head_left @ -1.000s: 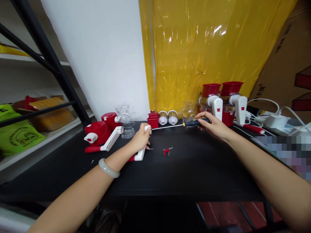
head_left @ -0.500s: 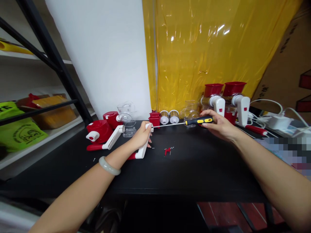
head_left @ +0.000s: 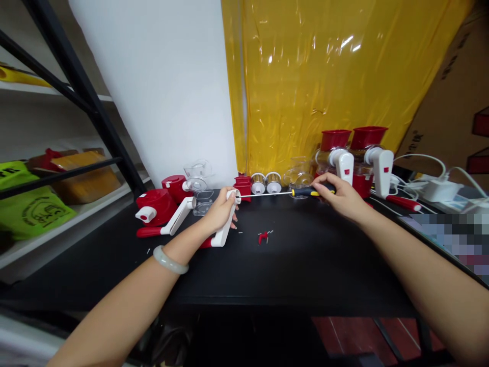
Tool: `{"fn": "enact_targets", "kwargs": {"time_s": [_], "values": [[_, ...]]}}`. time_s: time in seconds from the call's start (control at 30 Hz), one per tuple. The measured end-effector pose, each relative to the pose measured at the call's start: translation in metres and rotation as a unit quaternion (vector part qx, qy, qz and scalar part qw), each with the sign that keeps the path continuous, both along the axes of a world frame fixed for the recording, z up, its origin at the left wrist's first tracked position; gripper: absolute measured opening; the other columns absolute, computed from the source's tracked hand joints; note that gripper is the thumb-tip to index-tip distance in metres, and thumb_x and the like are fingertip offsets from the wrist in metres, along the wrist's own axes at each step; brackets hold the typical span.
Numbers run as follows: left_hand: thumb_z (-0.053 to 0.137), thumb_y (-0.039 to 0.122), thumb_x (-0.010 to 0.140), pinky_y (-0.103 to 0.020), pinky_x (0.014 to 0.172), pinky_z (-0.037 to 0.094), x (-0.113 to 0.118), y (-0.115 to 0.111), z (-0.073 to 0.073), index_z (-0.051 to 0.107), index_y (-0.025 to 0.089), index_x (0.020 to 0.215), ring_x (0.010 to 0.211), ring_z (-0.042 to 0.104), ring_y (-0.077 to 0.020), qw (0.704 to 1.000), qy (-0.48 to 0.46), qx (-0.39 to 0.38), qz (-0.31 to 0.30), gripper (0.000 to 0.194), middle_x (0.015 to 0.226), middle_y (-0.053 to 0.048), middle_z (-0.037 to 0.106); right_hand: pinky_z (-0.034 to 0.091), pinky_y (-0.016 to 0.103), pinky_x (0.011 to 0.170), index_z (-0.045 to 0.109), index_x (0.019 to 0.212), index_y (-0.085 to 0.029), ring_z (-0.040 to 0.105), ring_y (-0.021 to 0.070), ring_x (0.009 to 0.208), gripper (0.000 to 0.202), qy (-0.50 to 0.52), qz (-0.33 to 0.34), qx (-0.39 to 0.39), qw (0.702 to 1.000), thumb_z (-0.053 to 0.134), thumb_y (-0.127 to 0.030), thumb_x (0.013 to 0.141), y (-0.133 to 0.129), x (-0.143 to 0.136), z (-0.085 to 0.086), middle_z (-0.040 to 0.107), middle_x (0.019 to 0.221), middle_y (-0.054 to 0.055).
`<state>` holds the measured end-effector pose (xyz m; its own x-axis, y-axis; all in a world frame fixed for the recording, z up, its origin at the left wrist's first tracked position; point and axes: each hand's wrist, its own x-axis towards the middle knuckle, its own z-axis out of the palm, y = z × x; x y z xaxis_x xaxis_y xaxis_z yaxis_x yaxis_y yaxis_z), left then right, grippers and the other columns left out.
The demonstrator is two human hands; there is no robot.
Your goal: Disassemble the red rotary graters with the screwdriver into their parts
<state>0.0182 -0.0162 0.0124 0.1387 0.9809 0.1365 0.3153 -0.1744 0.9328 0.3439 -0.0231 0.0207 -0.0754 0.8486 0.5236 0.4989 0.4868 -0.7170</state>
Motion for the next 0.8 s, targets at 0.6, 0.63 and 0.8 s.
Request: {"fn": "enact_targets", "kwargs": {"time_s": [0.6, 0.63, 0.8], "values": [[0.036, 0.043, 0.096, -0.022, 0.034, 0.049, -0.0062, 0.0034, -0.0025, 0.038, 0.026, 0.121, 0.05, 0.054, -0.0095, 0.998, 0.015, 0.049, -0.027, 0.03, 0.082, 0.003, 0.047, 0.049, 0.036, 0.085, 0.06, 0.099, -0.027, 0.061, 0.0218, 0.091, 0.034, 0.059, 0.032, 0.051, 0.996, 0.073, -0.049, 0.075, 0.0002, 0.0069, 0.0001, 0.063, 0.103, 0.004], [0.036, 0.043, 0.097, -0.021, 0.035, 0.049, -0.006, 0.0031, -0.0021, 0.038, 0.026, 0.121, 0.05, 0.054, -0.0091, 0.998, 0.016, 0.046, -0.027, 0.03, 0.082, 0.003, 0.047, 0.049, 0.036, 0.084, 0.06, 0.098, -0.027, 0.061, 0.0216, 0.09, 0.035, 0.072, 0.038, 0.046, 0.996, 0.074, -0.049, 0.074, 0.0006, 0.0065, -0.0004, 0.063, 0.102, 0.003], [0.036, 0.043, 0.097, -0.018, 0.036, 0.049, -0.0061, 0.0016, 0.0003, 0.038, 0.026, 0.121, 0.05, 0.053, -0.0077, 0.999, 0.009, 0.034, -0.022, 0.029, 0.08, 0.003, 0.047, 0.052, 0.034, 0.074, 0.054, 0.092, -0.028, 0.06, 0.0191, 0.079, 0.042, 0.156, 0.08, 0.008, 0.984, 0.079, -0.049, 0.067, -0.0011, 0.0018, -0.0014, 0.06, 0.09, 0.001]]}}
